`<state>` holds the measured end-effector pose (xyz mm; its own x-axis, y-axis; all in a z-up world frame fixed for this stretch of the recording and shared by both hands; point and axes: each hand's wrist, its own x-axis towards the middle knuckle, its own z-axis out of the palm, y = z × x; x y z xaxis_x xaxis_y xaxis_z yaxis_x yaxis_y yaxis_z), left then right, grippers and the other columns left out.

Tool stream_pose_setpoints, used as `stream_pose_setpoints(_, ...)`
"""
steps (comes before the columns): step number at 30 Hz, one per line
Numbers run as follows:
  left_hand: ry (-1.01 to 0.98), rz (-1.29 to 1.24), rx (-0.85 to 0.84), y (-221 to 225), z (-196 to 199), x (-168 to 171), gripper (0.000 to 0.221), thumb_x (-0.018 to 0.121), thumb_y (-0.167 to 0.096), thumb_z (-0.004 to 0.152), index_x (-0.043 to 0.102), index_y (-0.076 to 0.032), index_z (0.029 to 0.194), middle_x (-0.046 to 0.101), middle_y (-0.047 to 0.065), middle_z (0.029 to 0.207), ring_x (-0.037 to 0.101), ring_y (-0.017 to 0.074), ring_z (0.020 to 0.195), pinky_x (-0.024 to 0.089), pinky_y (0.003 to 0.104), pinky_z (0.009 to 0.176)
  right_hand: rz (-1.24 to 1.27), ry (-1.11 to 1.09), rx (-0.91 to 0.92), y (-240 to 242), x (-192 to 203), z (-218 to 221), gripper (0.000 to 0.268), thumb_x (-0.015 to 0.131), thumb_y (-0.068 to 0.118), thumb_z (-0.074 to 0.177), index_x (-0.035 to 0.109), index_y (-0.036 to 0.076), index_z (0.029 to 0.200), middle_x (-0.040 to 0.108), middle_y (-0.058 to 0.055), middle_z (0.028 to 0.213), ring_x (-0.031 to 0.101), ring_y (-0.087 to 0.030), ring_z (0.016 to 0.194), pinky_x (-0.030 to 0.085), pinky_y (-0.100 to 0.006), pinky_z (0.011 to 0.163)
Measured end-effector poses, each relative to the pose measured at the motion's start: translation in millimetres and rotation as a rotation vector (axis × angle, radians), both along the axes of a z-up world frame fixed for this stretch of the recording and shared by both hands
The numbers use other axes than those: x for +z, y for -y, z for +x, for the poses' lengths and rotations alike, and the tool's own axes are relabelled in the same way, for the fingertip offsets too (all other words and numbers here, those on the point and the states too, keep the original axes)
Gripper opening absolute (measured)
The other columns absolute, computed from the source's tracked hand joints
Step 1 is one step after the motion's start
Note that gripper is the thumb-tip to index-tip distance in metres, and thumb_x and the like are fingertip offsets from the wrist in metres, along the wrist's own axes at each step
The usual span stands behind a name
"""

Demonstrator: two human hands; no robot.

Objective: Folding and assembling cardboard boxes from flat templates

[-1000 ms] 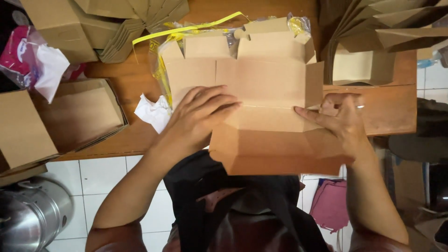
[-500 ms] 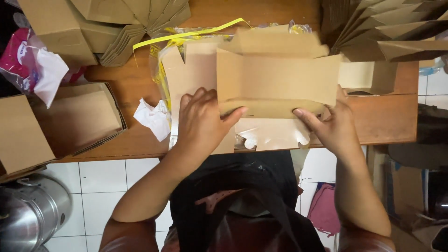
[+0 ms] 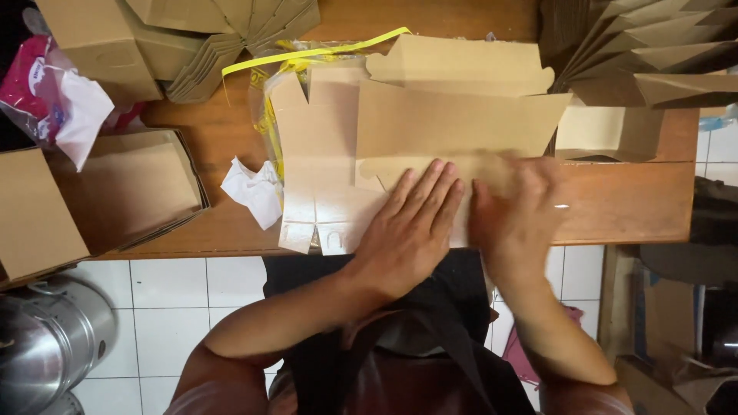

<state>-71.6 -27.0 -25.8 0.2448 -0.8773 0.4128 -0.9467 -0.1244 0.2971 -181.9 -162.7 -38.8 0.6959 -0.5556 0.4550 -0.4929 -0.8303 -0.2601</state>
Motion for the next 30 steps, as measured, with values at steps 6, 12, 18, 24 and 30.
stream_pose_setpoints(6, -0.134, 0.044, -0.064, -7, 7, 2, 0.047, 0.050, -0.014, 0.098, 0.046, 0.007, 0.140, 0.048, 0.021, 0.146, 0.039, 0.0313, 0.142, 0.028, 0.043, 0.122, 0.284, 0.158, 0.418, -23, 15, 20, 0.029, 0.056, -0.007, 0.097, 0.044, -0.008, 0.123, 0.067, -0.024, 0.116, 0.068, -0.039, 0.101, 0.052, -0.045, 0.092)
stream_pose_setpoints(12, -0.262, 0.089, -0.150, -13, 28, 1, 0.041, 0.047, -0.003, 0.098, 0.049, 0.005, 0.137, 0.048, 0.018, 0.147, 0.042, 0.0299, 0.140, 0.031, 0.043, 0.120, 0.045, -0.081, 0.429, -27, 24, 7, 0.059, 0.062, -0.001, 0.101, 0.025, -0.003, 0.147, 0.062, -0.016, 0.136, 0.062, -0.033, 0.119, 0.044, -0.048, 0.109)
stream_pose_setpoints(18, -0.336, 0.009, -0.111, -19, 35, 3, 0.030, 0.049, -0.005, 0.101, 0.058, 0.004, 0.128, 0.056, 0.021, 0.137, 0.050, 0.0353, 0.133, 0.035, 0.047, 0.116, 0.010, -0.284, 0.409, -18, 26, -7, 0.061, 0.060, 0.024, 0.102, 0.032, -0.006, 0.148, 0.051, -0.016, 0.149, 0.045, -0.029, 0.141, 0.026, -0.056, 0.120)
stream_pose_setpoints(24, -0.278, -0.109, -0.012, -25, 48, 5, 0.019, 0.064, -0.002, 0.094, 0.069, 0.005, 0.111, 0.069, 0.018, 0.118, 0.063, 0.0316, 0.116, 0.049, 0.041, 0.103, -0.129, -0.362, 0.340, 0, 26, -26, 0.064, 0.061, 0.039, 0.100, 0.046, -0.001, 0.147, 0.061, -0.020, 0.143, 0.054, -0.027, 0.136, 0.023, -0.056, 0.119)
stream_pose_setpoints(30, -0.193, -0.163, 0.097, -11, 50, 20, 0.016, 0.067, -0.003, 0.089, 0.056, -0.009, 0.079, 0.056, 0.003, 0.087, 0.049, 0.0265, 0.081, 0.042, 0.038, 0.074, 0.012, -0.301, 0.404, 3, 22, -31, 0.072, 0.060, 0.034, 0.100, 0.027, -0.003, 0.152, 0.054, -0.021, 0.147, 0.049, -0.033, 0.139, 0.016, -0.060, 0.121)
